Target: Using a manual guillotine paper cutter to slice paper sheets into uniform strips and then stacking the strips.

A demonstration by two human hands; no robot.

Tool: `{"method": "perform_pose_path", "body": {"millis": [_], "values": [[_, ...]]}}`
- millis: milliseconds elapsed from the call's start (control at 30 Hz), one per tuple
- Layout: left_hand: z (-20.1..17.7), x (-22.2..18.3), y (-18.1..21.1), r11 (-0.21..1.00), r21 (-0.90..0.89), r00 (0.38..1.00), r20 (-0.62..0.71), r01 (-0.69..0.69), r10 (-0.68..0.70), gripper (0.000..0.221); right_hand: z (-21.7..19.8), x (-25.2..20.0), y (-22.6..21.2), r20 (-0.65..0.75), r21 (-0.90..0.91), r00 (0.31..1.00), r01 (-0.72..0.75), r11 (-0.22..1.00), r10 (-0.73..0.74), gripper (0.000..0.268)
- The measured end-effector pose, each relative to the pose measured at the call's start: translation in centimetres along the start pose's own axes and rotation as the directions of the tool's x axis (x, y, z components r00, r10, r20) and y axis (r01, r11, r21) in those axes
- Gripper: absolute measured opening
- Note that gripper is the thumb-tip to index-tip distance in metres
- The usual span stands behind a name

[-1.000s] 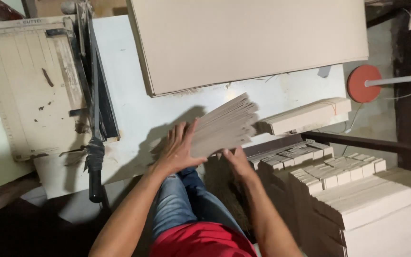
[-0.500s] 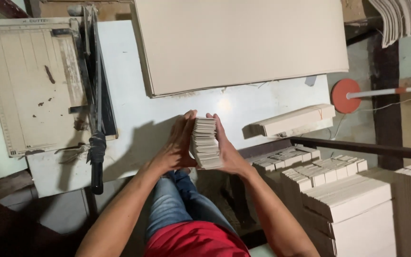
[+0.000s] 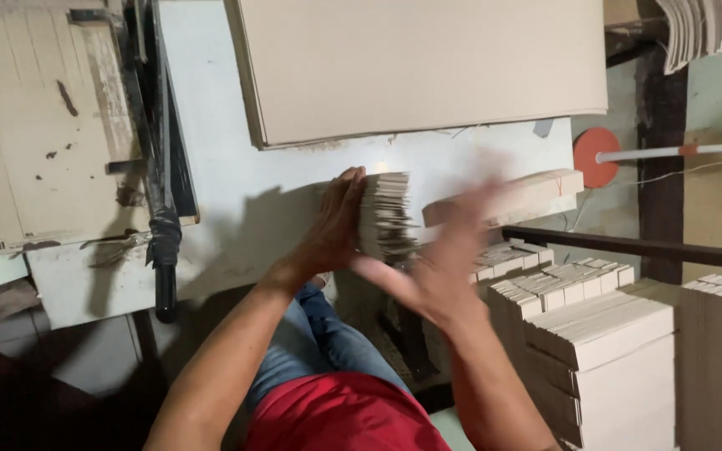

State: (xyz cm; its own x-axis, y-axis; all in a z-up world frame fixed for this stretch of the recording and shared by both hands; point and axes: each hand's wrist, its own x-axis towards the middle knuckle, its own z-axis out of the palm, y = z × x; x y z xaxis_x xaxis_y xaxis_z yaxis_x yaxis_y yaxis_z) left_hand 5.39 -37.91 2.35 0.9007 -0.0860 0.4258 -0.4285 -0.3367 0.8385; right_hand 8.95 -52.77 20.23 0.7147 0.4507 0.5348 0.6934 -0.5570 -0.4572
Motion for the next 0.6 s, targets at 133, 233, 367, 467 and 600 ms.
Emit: {"method": "perform_pose_path", "body": {"millis": [133,233,367,467,600], "values": [[0.6,-0.4,0.2,0.993,0.074,0.989,0.106,0.092,-0.1,0.094,0.9,0.2,0.6,0.569,-0.314,0.812,0.066,0.947,0.132,0.113],[0.4,0.1,0.2,0.994,0.11,1.0,0.001,-0.005,0.005,0.107,-1.2,1.2,0.2,0.322,-0.228,0.943,-0.01,0.974,0.085,0.113],[1.7,-0.9,-1.7,0.976,0.217,0.989,0.134,0.033,-0.063,0.099,3.9,0.1,1.5,0.494,-0.239,0.868,0.076,0.968,0.054,0.077],[4.7,-3.3,-7.2,0.937,0.149,0.914,0.215,0.317,-0.343,0.14,3.9,-0.3,4.2,0.478,-0.196,0.876,0.037,0.98,0.063,0.081],[4.2,-0.1,-5.7,0.812,0.45,0.816,0.26,0.371,-0.517,0.135,1.9,-0.5,8.9,0.449,-0.12,0.891,-0.009,0.993,0.063,0.073]]}}
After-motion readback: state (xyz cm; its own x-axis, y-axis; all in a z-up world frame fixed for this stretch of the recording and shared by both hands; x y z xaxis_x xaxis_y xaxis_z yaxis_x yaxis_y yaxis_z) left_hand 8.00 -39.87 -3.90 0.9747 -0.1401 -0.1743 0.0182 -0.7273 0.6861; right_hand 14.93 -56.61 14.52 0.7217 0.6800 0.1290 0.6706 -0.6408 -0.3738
